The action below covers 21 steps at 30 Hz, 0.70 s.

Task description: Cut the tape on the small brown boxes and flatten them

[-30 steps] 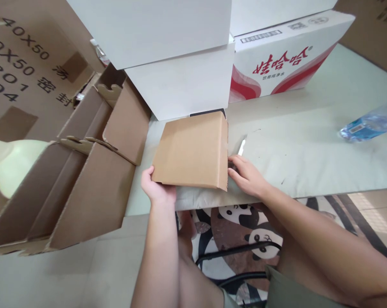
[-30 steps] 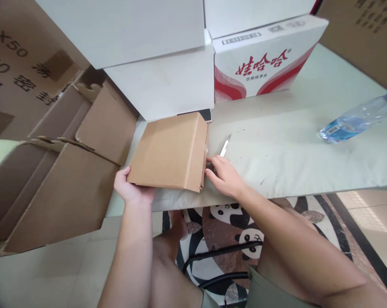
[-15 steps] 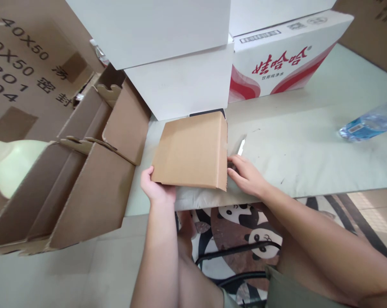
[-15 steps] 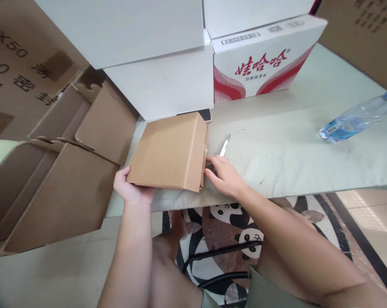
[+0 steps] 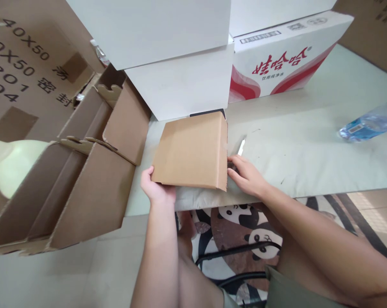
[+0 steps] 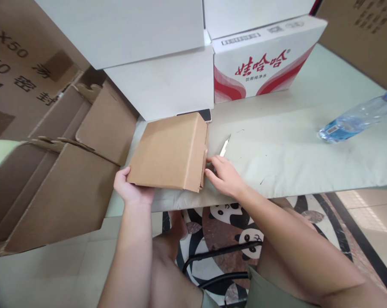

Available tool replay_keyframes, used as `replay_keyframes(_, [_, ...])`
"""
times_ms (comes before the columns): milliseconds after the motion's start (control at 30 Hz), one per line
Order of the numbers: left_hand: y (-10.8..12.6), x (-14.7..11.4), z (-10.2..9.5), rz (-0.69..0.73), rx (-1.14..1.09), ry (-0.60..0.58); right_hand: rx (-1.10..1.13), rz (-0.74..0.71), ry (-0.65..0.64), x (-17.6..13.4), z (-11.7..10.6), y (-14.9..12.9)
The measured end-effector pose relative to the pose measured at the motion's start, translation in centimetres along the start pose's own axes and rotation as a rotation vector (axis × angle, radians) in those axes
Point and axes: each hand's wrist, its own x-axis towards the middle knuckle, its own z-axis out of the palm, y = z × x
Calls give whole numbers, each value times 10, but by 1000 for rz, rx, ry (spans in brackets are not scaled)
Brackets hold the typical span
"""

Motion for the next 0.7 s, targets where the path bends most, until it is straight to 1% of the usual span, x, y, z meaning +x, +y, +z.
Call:
replay_keyframes(100, [0,1,-1,-3,9,-12,-5,5,-9,0,-1,-1])
replay_keyframes(400, [1,-5,6,-18,-17,37,-4,19,-24,-1,0,-1])
replay_keyframes(700, [1,-3,3,5,4,22,-21,27,-41,-2,2,-2])
